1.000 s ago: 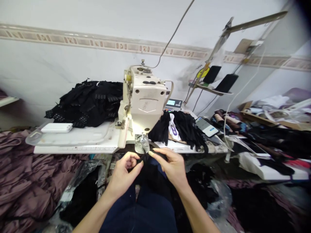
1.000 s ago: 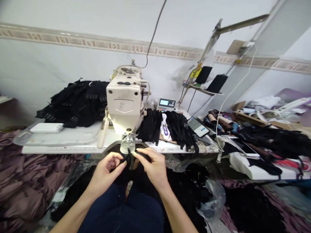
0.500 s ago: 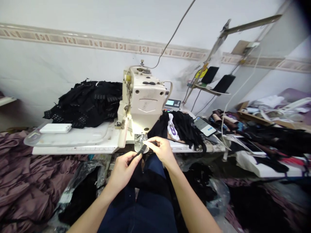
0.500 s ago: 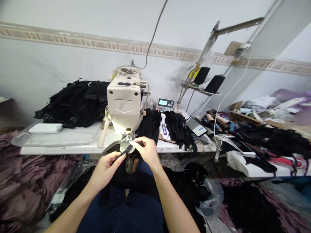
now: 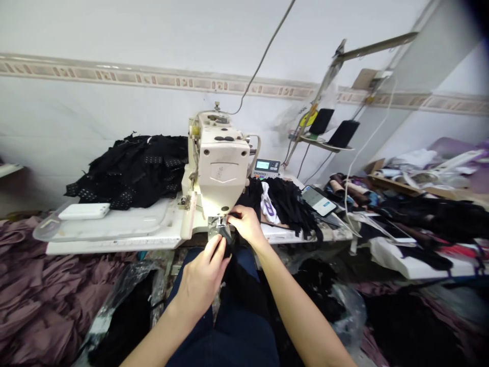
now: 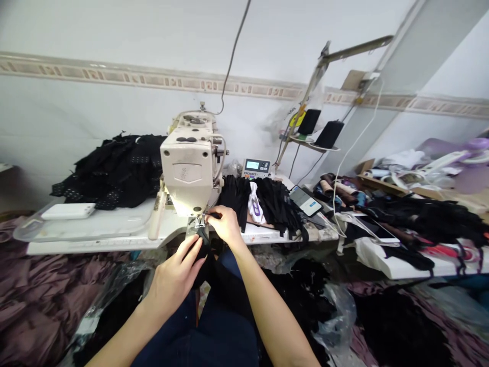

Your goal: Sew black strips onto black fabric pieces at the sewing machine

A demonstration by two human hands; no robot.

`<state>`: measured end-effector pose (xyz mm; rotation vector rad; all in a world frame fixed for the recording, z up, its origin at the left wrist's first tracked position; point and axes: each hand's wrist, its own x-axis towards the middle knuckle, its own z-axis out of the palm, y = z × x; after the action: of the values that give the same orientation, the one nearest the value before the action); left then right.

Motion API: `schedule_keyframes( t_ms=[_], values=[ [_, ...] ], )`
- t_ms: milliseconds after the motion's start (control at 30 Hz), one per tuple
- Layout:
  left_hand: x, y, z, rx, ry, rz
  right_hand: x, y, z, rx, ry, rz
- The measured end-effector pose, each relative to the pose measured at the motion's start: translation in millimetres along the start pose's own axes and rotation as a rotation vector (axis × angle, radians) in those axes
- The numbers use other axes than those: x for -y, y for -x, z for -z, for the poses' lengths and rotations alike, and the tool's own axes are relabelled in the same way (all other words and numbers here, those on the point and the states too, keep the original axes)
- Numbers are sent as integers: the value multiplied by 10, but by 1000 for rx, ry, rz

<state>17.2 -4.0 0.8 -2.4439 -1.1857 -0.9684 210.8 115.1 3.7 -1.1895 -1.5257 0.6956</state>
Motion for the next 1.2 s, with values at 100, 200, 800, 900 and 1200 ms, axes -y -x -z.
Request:
schedule_keyframes(
  t_ms=[100,200,800,900,1200],
  values=[
    [-30,-43,-47,4,-19,42,-13,-74,-28,-1,2,8],
    [-45,-59,-58,23,-4,68,-11,-87,-56,-9,-18,-5],
    [1111,926,298,290,425,238,-534,894,1209,320,-288,-512],
    [1163,1040,202,247,121,196,-499,943,1362,341,-233,-539],
    [1030,953,-36,230,-141,577,92,1223,1701,355,-74,-480]
  ],
)
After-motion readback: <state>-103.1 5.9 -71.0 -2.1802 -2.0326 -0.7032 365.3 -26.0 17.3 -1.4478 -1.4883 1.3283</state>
